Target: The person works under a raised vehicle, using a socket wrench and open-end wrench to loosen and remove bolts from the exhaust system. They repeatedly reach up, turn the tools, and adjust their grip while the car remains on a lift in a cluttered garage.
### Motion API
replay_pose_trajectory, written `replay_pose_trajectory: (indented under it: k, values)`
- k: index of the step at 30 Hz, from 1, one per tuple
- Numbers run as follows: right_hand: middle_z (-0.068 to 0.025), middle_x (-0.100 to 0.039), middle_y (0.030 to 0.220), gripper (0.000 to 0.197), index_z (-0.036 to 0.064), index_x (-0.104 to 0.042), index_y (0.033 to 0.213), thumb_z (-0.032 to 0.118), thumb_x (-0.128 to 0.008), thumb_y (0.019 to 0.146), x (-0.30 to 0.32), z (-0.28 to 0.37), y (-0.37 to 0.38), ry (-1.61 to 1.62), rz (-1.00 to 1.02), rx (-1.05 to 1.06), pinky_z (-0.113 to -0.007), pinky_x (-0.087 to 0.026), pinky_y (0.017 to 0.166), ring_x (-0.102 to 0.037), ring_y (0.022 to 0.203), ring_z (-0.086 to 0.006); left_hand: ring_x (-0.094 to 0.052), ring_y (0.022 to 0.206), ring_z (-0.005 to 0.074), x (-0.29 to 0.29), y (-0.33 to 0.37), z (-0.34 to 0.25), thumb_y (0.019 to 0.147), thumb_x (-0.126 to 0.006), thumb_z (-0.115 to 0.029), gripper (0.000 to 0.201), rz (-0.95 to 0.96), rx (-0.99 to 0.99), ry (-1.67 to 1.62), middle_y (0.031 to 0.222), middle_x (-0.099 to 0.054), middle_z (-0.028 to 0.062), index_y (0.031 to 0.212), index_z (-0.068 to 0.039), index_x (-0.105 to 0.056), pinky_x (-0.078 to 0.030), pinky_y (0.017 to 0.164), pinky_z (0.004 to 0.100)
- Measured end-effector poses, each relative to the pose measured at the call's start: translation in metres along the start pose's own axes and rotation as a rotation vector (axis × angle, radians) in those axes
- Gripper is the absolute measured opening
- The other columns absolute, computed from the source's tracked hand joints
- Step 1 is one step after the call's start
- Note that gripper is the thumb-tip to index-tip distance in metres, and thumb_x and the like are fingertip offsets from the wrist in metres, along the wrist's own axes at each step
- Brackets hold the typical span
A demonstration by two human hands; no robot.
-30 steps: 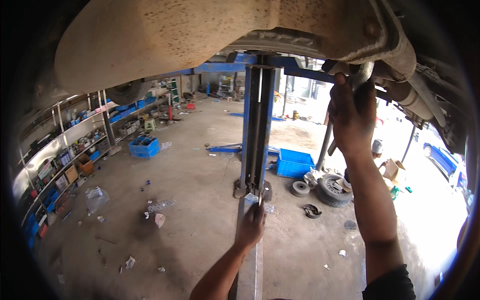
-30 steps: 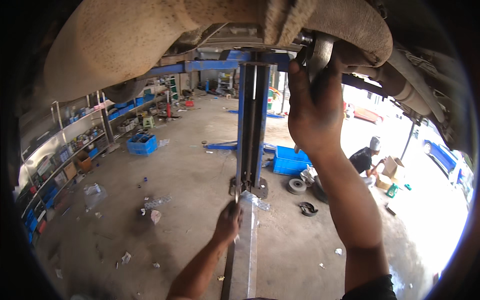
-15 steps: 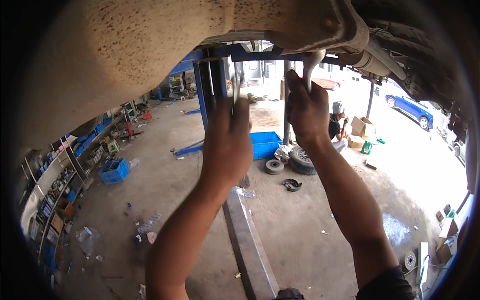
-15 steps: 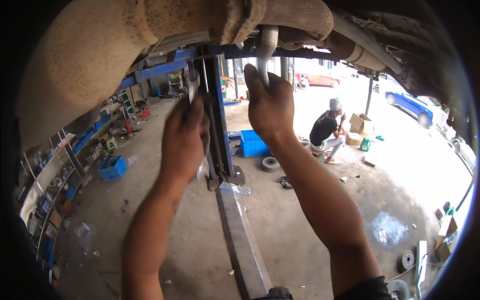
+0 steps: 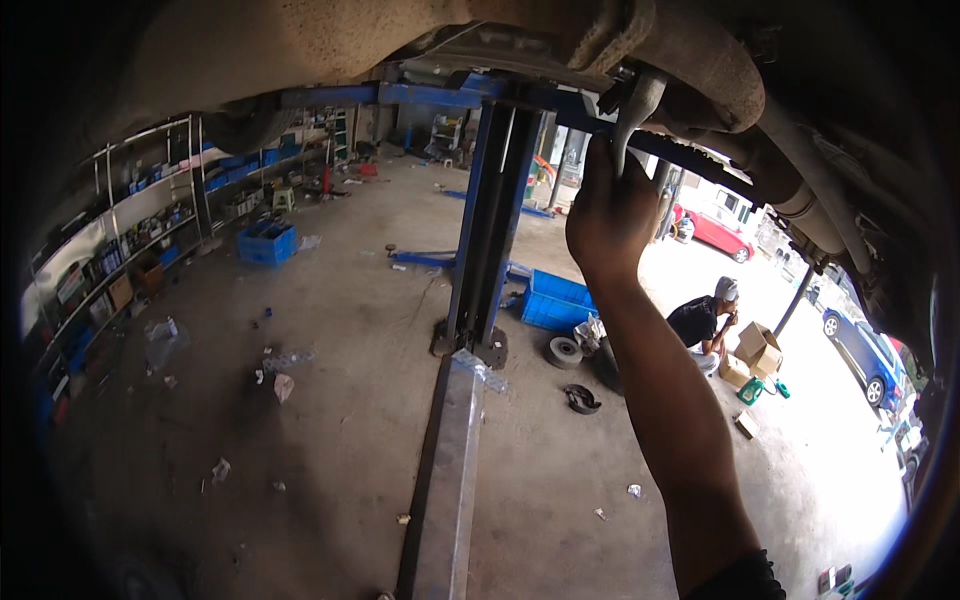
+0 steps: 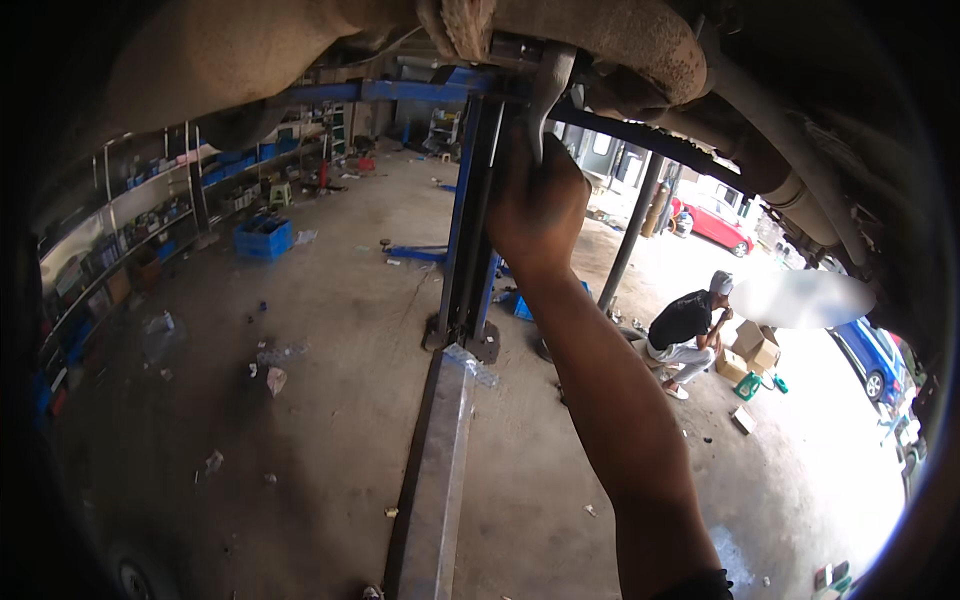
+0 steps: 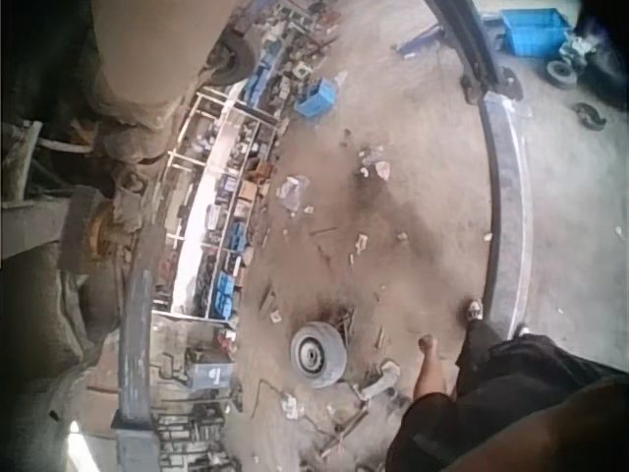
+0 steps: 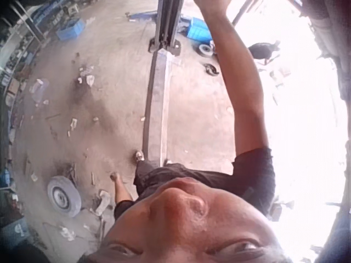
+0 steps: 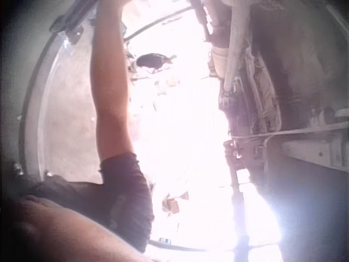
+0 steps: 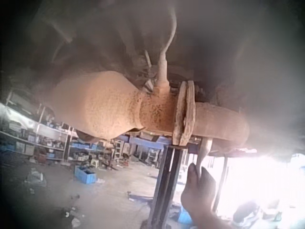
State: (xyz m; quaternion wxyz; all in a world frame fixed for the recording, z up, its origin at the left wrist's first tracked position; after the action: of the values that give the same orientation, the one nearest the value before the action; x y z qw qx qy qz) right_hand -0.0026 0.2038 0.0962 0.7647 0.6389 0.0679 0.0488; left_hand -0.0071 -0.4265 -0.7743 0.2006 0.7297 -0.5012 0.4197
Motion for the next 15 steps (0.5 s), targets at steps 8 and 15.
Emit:
replay_pose_trajectory:
  k: [8, 15]
  values:
    - [-0.0104, -0.062, 0.079, 0.028, 0.0092, -0.057, 0.113, 0.007, -0.053, 0.085, -0.051, -0.044, 0.001, -0.34, 0.46, -0.177, -0.028, -0.046, 0.056, -0.059, 0.064, -0.0165, -0.059, 0.083, 0.0187, 0.047, -0.205, 0.182, 0.084, -0.054, -0.025, 0.028, 0.582, 0.54, 0.283, 0.092, -0.063, 0.0101, 0.096, -0.001, -0.063, -0.051, 0.063, 0.0362]
    - [-0.0283, -0.061, 0.081, 0.046, -0.0063, -0.062, 0.081, 0.038, -0.052, 0.085, -0.018, -0.032, 0.002, -0.079, 0.079, -0.471, -0.043, -0.043, 0.071, -0.06, 0.08, -0.0395, -0.056, 0.073, 0.0214, -0.024, -0.151, 0.117, 0.086, -0.049, -0.016, 0.023, 0.621, 0.119, -0.036, 0.085, -0.063, 0.0102, 0.091, 0.002, -0.062, -0.047, 0.063, 0.0398]
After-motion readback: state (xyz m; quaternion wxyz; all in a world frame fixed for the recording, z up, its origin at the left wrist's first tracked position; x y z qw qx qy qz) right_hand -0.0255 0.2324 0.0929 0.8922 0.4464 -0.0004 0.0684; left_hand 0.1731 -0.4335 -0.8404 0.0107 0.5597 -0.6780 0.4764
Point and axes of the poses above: each hand's wrist, its own y-axis towards the middle knuckle, its own x-axis out of the back of the hand, z = x × y, the point moved 9 cm from there along y, towards the middle knuckle
